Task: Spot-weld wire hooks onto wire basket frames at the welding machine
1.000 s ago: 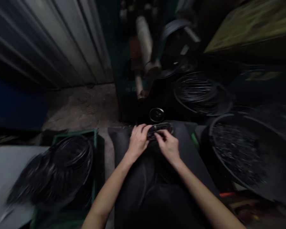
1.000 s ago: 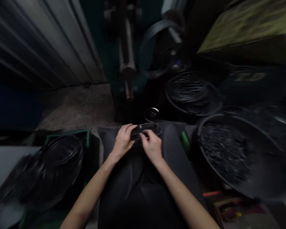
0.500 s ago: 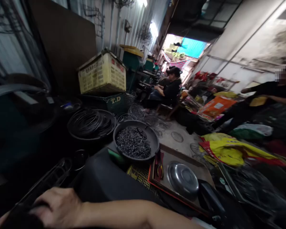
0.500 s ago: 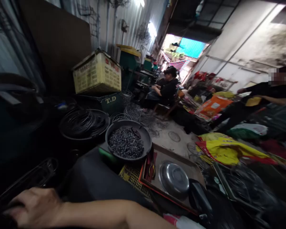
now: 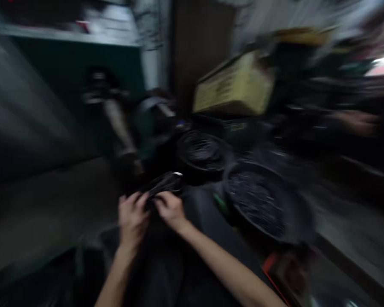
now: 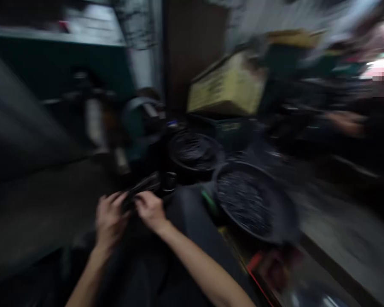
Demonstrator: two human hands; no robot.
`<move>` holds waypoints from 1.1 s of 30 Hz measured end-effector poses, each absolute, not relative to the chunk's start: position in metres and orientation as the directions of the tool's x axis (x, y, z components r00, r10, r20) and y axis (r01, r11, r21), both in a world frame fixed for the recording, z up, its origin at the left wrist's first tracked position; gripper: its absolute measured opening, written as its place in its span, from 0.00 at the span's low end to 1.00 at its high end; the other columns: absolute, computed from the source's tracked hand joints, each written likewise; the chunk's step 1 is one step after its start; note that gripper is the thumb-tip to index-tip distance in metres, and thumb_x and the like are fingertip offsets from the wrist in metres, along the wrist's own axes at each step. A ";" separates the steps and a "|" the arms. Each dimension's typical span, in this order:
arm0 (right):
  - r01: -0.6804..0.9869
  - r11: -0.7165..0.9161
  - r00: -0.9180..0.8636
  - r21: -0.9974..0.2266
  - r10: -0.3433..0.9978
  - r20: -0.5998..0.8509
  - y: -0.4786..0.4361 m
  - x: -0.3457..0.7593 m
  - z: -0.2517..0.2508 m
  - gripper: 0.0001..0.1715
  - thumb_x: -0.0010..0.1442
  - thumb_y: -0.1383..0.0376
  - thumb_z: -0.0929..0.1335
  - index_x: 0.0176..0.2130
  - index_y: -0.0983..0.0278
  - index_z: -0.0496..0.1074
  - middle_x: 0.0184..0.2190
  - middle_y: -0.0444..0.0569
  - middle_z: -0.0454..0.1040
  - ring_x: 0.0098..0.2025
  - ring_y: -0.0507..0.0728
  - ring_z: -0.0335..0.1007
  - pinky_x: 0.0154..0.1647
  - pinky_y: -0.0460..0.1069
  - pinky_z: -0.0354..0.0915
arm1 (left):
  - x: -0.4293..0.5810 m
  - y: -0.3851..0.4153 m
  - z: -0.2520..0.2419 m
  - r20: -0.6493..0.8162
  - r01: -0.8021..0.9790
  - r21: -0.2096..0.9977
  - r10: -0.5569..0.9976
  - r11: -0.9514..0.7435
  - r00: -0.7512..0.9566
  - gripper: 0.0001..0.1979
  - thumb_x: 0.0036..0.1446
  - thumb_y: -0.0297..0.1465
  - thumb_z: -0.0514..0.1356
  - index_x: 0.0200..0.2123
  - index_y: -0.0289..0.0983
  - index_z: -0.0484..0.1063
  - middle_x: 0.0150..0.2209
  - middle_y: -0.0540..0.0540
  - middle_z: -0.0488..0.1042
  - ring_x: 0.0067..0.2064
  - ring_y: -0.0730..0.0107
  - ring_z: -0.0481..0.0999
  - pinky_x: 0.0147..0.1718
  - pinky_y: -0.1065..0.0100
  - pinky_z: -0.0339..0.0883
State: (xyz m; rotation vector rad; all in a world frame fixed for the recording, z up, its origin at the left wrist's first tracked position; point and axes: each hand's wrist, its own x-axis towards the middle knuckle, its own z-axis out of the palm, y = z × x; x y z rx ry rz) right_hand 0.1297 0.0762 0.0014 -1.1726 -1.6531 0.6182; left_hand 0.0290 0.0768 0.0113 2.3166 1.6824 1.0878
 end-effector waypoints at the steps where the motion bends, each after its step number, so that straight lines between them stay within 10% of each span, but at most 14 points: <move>1: 0.375 0.407 -0.044 -0.833 0.905 0.423 0.077 0.130 0.002 0.10 0.60 0.64 0.63 0.39 0.63 0.72 0.37 0.48 0.75 0.39 0.53 0.71 0.43 0.48 0.66 | 0.008 0.068 0.013 0.499 0.860 0.393 0.861 -0.326 0.099 0.17 0.56 0.29 0.58 0.50 0.43 0.66 0.49 0.44 0.69 0.52 0.62 0.69 0.55 0.47 0.61; 6: 0.366 0.450 -0.055 -0.814 0.884 0.464 0.091 0.112 -0.010 0.08 0.59 0.62 0.65 0.38 0.63 0.71 0.32 0.47 0.74 0.34 0.53 0.70 0.39 0.49 0.66 | -0.035 0.059 0.011 0.610 0.941 0.175 0.782 -0.288 0.127 0.18 0.58 0.25 0.53 0.52 0.40 0.64 0.48 0.42 0.69 0.53 0.64 0.68 0.60 0.47 0.53; 33: 0.390 0.533 -0.090 -0.751 0.834 0.544 0.117 0.108 -0.011 0.06 0.60 0.63 0.66 0.36 0.63 0.71 0.31 0.47 0.72 0.32 0.53 0.69 0.36 0.48 0.66 | -0.036 0.087 0.009 0.615 0.926 0.245 0.784 -0.287 0.080 0.19 0.58 0.25 0.52 0.53 0.41 0.62 0.49 0.42 0.68 0.53 0.64 0.69 0.59 0.47 0.54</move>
